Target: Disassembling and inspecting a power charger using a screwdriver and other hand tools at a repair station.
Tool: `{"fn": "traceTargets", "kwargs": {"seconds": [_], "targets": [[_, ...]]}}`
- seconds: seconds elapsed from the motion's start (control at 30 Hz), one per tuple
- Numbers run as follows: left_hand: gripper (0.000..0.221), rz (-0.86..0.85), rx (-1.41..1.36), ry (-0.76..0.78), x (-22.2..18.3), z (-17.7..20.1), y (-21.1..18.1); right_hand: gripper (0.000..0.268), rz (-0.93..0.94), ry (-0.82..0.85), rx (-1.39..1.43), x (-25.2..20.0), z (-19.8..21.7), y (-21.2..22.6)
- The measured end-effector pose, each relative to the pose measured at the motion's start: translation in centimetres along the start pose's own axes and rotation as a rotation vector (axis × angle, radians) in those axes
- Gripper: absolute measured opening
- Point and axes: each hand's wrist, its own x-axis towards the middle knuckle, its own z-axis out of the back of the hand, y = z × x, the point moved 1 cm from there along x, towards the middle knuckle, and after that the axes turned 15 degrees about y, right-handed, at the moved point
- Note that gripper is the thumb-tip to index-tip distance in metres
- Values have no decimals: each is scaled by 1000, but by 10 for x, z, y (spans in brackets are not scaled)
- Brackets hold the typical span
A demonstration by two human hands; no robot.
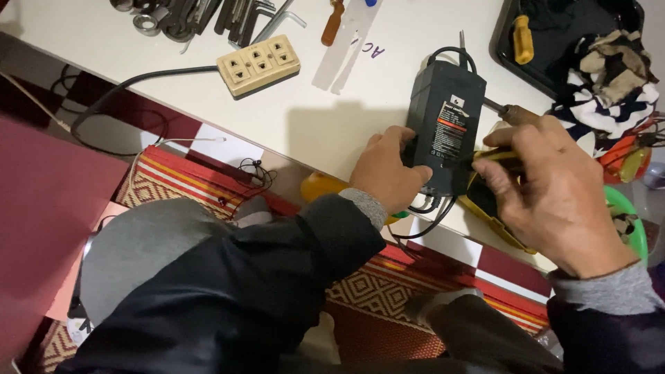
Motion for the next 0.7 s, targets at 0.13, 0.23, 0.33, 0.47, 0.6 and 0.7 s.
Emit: {"fn": "traceTargets", "kwargs": {"seconds": [0.13,0.23,0.33,0.47,0.6,0.7], "targets": [[65,6,-8,16,-1,2,-3,25,41,-7,71,0,1,2],[67,23,-10,59,0,5,-5,21,15,-33,204,-6,-4,-11],[65,-3,-9,41,5,5,3,20,-70,-78,405,-18,-3,-15],[42,-126,78,-179,1,3,0,16,-335,-188,900,-37,-10,-26],[24,-341,90,-115,-18,-2,-25,13,-325,-221,1274,-48,-14,-39],[24,-575,127,-81,-22,-14,-30,11,-398,-188,1458,-55,-16,-43]]}}
